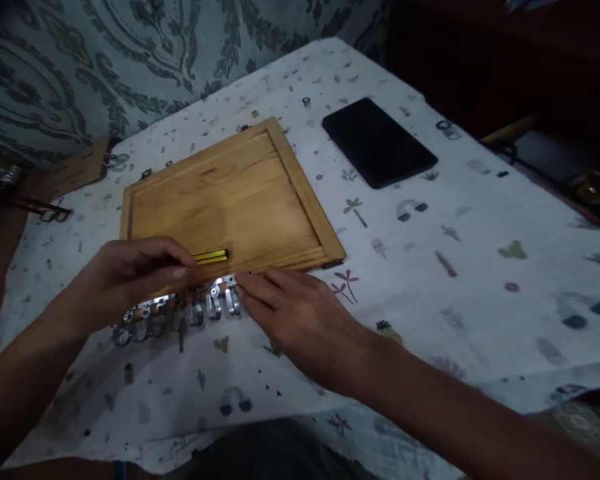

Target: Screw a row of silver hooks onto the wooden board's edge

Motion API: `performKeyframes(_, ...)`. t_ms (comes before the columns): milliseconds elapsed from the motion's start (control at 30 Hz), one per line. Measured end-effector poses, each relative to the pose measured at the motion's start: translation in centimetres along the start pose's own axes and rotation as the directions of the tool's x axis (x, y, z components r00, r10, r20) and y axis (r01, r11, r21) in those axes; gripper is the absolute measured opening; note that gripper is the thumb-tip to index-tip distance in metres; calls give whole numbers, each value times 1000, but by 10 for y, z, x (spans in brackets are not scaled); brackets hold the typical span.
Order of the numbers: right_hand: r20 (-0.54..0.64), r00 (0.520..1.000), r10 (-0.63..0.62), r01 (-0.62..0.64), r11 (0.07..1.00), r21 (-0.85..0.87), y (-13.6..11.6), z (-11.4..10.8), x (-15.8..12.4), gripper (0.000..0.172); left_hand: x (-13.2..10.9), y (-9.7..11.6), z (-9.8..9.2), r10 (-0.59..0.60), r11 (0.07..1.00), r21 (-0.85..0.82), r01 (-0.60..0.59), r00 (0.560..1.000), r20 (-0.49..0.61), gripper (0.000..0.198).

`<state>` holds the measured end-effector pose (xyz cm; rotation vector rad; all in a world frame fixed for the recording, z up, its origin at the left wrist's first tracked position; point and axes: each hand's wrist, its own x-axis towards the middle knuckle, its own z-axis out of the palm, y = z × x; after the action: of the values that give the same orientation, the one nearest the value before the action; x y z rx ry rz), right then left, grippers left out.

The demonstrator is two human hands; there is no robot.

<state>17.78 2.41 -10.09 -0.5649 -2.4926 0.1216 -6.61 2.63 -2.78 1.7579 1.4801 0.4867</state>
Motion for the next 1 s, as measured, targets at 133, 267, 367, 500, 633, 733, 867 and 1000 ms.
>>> performKeyframes(133, -6, 1000, 1, 0, 1000, 20, 0, -2, 2, 38, 11, 9, 14, -35, 994, -97, 48, 990, 135, 10)
performKeyframes(267, 10, 1000, 9, -9, 1000, 19, 1, -2, 2, 37, 18, 12, 21, -27, 989, -139, 53, 983, 183, 8)
performKeyframes(367, 37, 999, 18, -18, 1000, 4, 1, -1, 2, 37, 18, 13, 24, -18, 996, -82, 35, 980, 198, 10)
performKeyframes(500, 25, 1000, 7, -7, 1000, 0, 1, 1, 1, 39, 16, 14, 25, -11, 1000, 20, 7, 979, 206, 11)
performKeyframes(633, 3, 1000, 3, -3, 1000, 7, 0, 2, 1, 40, 17, 14, 25, -3, 998, 63, -10, 980, 200, 11)
performKeyframes(733, 24, 1000, 7, -7, 1000, 14, 1, 1, 1, 39, 19, 15, 26, 3, 997, 76, -18, 979, 203, 11)
performKeyframes(867, 48, 999, 5, -5, 1000, -7, 1, 0, 1, 42, 20, 13, 26, 10, 992, 120, -36, 978, 209, 12)
performKeyframes(1000, 45, 999, 5, -4, 1000, -26, 0, 1, -1, 40, 19, 13, 26, 6, 987, 153, -41, 976, 219, 13)
